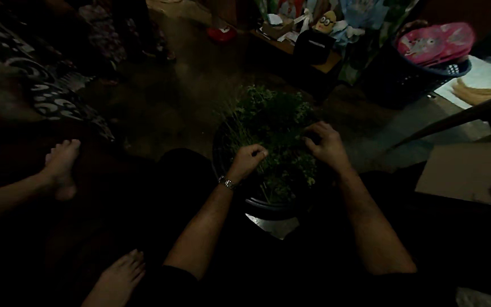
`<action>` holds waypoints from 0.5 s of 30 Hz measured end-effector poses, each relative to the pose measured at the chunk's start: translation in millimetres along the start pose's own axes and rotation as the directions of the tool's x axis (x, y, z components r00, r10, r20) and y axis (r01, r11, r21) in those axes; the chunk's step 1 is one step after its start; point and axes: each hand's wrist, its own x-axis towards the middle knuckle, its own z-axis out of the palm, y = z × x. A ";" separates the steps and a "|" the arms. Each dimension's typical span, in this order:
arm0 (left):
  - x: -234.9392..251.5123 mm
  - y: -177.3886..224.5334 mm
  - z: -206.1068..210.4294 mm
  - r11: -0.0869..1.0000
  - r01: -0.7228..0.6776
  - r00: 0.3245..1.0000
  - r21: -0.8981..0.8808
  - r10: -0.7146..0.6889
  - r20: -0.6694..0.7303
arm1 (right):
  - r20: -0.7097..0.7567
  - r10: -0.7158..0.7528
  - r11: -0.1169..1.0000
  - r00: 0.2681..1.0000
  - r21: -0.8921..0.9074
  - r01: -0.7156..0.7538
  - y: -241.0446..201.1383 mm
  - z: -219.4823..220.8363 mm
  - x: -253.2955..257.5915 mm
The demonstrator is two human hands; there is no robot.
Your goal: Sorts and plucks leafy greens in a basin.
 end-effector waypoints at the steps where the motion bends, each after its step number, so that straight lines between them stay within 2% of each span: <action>1: 0.8 -2.9 1.9 1.000 -0.024 1.000 0.006 0.024 0.020 | 0.018 -0.057 0.998 0.998 -0.030 0.058 3.5 1.7 1.0; 4: 1.5 -5.2 8.4 0.998 -0.043 0.997 0.038 0.040 0.073 | 0.116 -0.187 0.979 0.975 -0.055 0.195 0.7 17.3 0.1; 7: 1.6 -4.8 9.4 0.993 -0.069 0.992 0.091 0.058 0.112 | 0.298 -0.226 0.971 0.927 -0.012 0.240 -8.8 32.0 -1.8; 11: 4.5 -12.3 11.0 0.975 -0.186 0.976 0.120 0.169 0.138 | 0.469 -0.179 0.983 0.865 0.046 0.179 -12.4 37.1 -1.0; 15: 3.8 -12.8 10.6 0.977 -0.192 0.972 0.090 0.176 0.158 | 0.505 -0.093 0.993 0.858 0.110 0.043 -21.9 30.4 -2.5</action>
